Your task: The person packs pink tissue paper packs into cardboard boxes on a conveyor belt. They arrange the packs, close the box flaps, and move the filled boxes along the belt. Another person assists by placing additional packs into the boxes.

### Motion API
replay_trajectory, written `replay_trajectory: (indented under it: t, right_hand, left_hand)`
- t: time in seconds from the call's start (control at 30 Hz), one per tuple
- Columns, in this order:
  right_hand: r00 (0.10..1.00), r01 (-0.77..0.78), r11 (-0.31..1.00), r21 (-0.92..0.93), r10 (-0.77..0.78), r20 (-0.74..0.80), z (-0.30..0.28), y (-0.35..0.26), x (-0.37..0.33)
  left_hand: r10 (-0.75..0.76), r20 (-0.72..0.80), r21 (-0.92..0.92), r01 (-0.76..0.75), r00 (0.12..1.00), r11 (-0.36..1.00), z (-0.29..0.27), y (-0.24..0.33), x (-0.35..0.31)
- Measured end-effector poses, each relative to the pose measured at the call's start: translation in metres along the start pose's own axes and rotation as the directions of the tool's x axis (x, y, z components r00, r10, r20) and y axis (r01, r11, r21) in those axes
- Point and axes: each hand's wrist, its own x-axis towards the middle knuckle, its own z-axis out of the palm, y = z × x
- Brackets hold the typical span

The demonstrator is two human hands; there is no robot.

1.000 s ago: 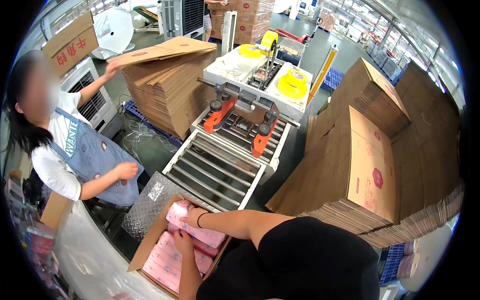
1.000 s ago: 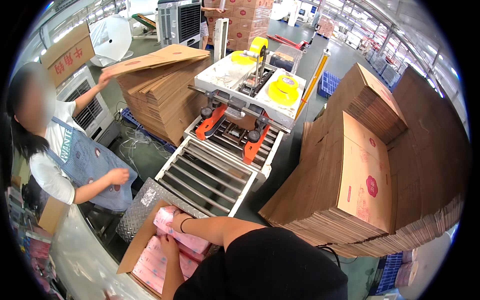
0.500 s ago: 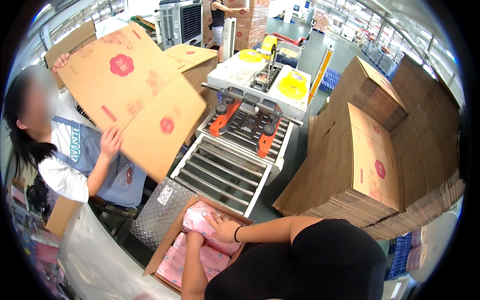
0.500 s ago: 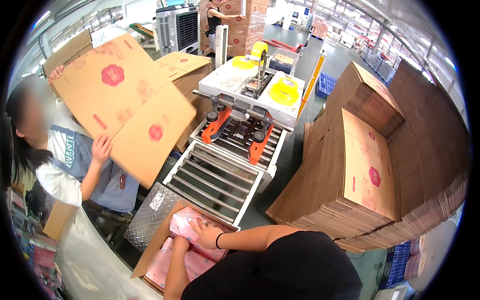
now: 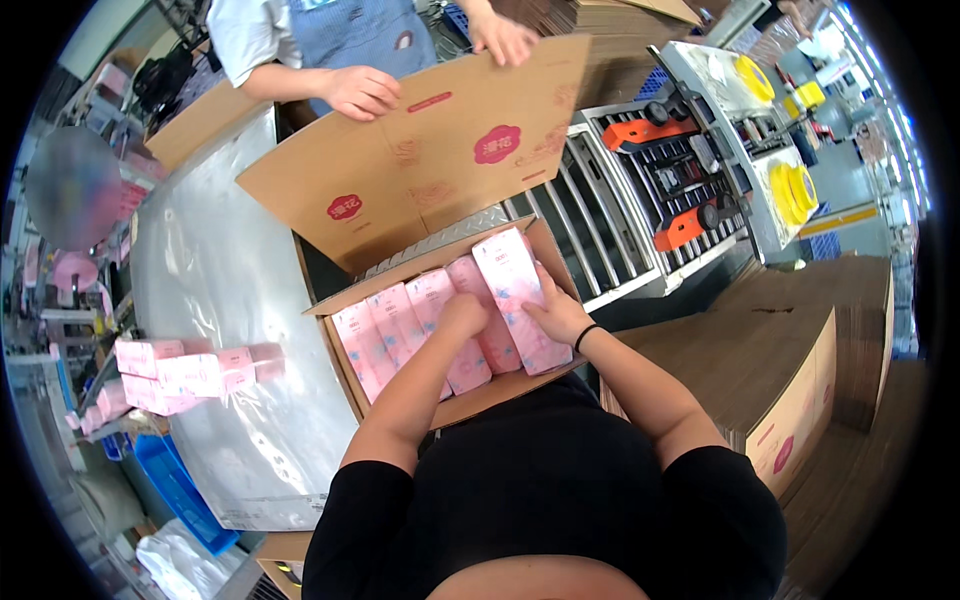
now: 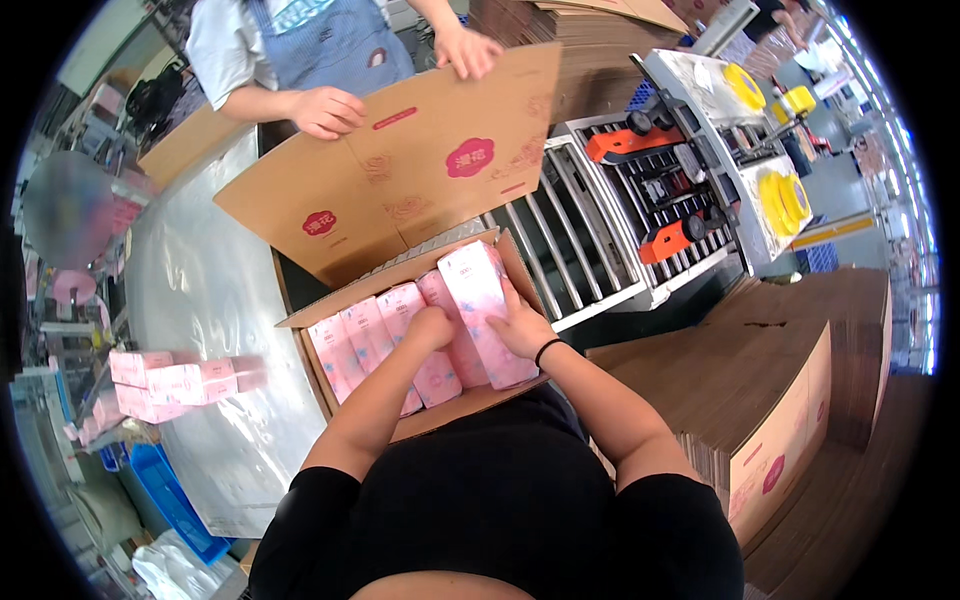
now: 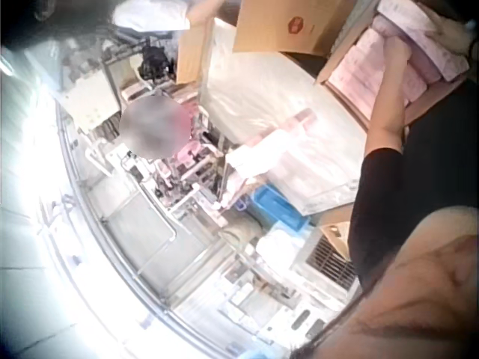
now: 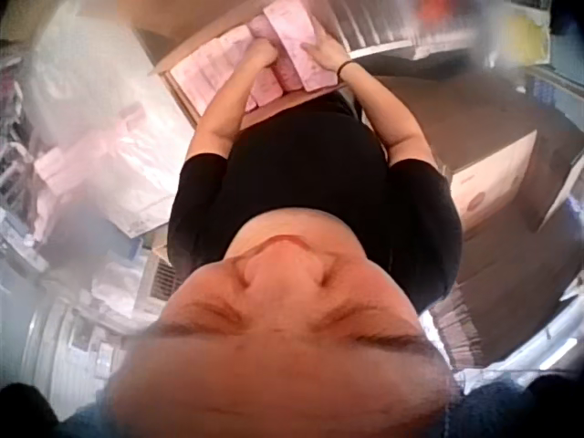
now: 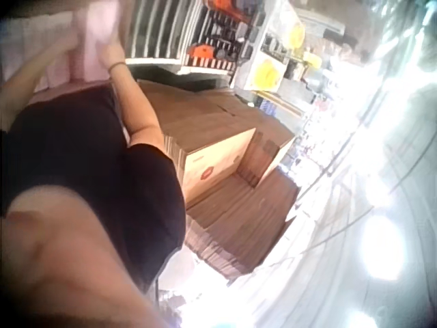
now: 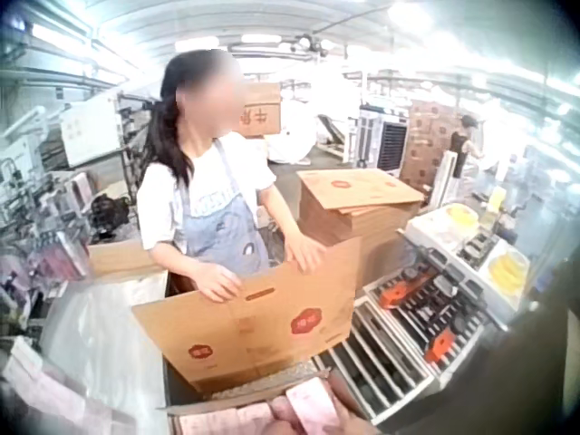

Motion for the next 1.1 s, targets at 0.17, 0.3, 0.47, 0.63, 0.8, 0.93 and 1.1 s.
replay_trajectory:
  t: [0.17,0.3,0.47,0.63,0.8,0.93,1.1]
  right_hand:
    - [0.999,-0.047,0.995,-0.086,0.045,-0.029,-0.01,-0.013,-0.004]
    - [0.998,-0.053,0.998,0.019,0.052,0.018,-0.019,0.004,0.007]
    - [0.989,-0.145,0.989,0.024,0.145,-0.013,0.039,0.052,0.038]
    - [0.975,-0.222,0.975,0.017,0.222,0.019,0.046,0.041,0.057]
    - [0.966,0.206,0.952,-0.228,-0.235,-0.111,0.023,-0.029,0.011]
    - [0.939,-0.21,0.976,-0.064,0.22,0.266,0.027,-0.012,0.093]
    - [0.917,0.27,0.845,-0.461,-0.372,-0.146,-0.042,-0.053,0.029]
  left_hand:
    - [0.046,-0.093,0.0,-0.047,0.995,0.999,0.001,0.033,0.002]
    - [0.041,-0.066,-0.13,-0.05,0.997,0.99,-0.008,0.044,-0.002]
    - [0.095,0.132,-0.663,0.017,0.987,0.749,-0.036,0.022,-0.045]
    - [0.449,-0.227,0.149,-0.424,0.864,0.893,-0.042,-0.036,-0.094]
    - [0.524,0.015,0.326,-0.499,0.852,0.803,0.016,-0.041,-0.087]
    - [0.521,0.045,0.43,-0.487,0.853,0.761,0.007,-0.022,-0.082]
    - [0.459,-0.191,-0.021,-0.471,0.868,0.882,-0.008,-0.089,-0.116]
